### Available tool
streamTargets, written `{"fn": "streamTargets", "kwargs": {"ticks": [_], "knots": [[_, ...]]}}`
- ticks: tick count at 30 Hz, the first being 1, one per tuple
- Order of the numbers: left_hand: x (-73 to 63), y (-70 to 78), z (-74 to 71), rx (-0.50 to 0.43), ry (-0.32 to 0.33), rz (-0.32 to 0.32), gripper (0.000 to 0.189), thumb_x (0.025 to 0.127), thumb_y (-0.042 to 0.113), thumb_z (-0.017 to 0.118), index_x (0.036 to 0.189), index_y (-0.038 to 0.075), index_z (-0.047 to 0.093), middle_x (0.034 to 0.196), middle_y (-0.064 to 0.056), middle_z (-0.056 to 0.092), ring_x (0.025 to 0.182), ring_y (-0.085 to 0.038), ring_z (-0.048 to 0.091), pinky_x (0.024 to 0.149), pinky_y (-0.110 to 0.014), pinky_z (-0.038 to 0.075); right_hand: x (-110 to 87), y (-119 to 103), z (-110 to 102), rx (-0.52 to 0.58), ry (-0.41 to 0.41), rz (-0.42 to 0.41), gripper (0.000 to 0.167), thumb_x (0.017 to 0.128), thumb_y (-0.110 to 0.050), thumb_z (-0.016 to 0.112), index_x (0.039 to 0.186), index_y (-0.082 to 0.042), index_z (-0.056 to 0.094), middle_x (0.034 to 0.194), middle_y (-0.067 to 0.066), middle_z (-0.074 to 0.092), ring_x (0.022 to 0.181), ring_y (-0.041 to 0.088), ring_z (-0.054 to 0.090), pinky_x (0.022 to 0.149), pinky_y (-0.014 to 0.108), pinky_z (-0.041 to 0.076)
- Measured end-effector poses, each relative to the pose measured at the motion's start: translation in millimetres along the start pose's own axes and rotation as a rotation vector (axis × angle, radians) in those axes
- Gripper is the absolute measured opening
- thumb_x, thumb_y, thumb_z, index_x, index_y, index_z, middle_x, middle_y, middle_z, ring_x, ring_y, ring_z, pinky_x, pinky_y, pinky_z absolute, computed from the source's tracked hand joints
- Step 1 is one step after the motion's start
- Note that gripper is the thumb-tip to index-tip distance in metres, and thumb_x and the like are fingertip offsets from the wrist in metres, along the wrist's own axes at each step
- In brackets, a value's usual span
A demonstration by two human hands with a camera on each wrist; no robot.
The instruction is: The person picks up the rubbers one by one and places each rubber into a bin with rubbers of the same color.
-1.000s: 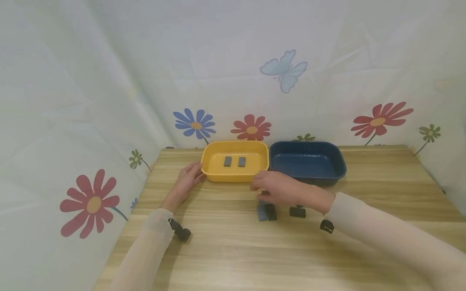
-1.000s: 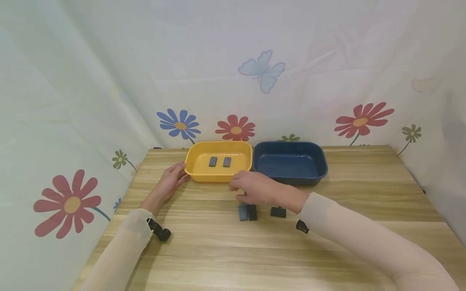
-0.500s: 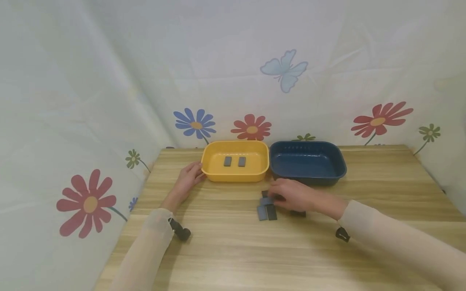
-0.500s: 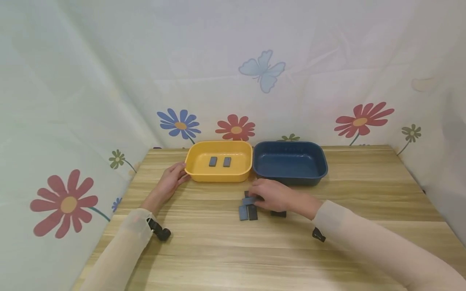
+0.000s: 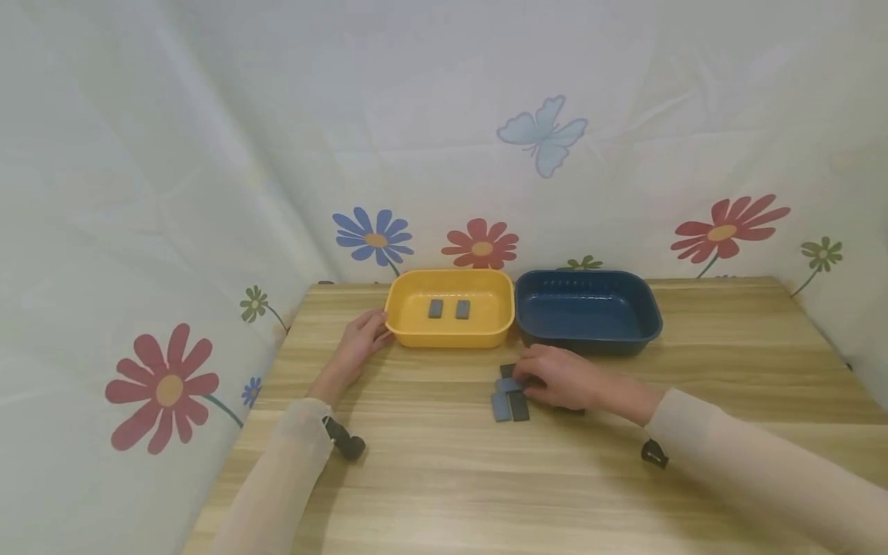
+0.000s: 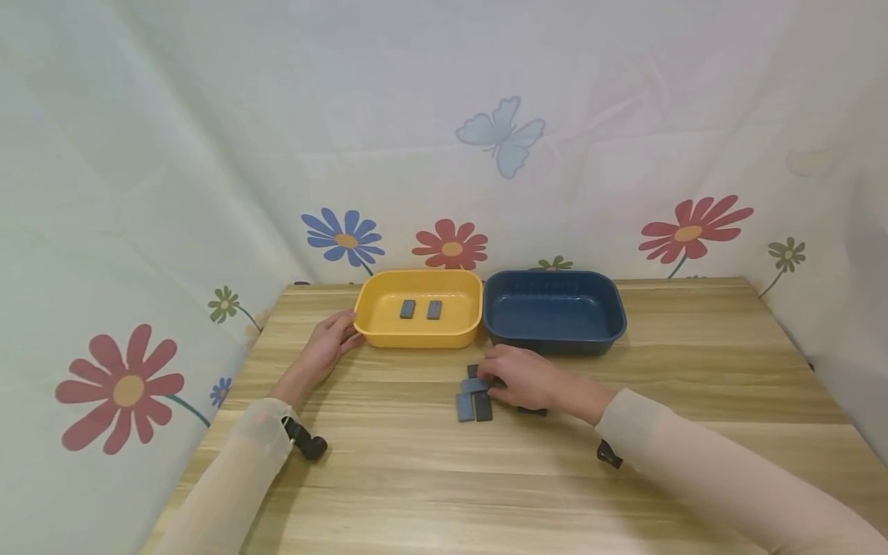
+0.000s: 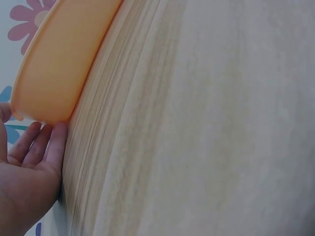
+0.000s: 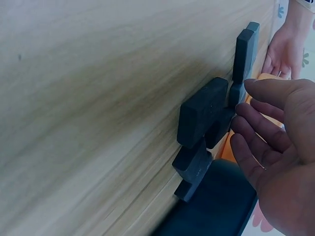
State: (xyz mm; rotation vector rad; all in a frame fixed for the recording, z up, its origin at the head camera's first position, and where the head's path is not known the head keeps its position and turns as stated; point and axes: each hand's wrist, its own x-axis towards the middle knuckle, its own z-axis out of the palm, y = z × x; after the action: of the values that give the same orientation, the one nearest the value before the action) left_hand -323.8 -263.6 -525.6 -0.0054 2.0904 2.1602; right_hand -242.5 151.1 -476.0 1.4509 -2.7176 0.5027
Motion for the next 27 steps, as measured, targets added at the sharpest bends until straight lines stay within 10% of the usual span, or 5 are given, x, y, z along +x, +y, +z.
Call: {"fn": "streamTargets", "kwargs": {"ticks": [27], "knots": [[-2.1,2.6,0.3,0.001,-0.024,0.0,0.056,0.114,0.031,0.05,0.153,-0.009,0.044,0.157,-0.024,0.047,0.145,-0.034,0.05,0.112,-0.038,0.05,20.2,-7,9,-0.08,-0.032,-0.087,0.019,0.089,-0.007,0.083,0.106,-0.015,0.078,0.104,-0.004,0.065,0.096,0.015,0.059,0.082,0.033,0.058]]}}
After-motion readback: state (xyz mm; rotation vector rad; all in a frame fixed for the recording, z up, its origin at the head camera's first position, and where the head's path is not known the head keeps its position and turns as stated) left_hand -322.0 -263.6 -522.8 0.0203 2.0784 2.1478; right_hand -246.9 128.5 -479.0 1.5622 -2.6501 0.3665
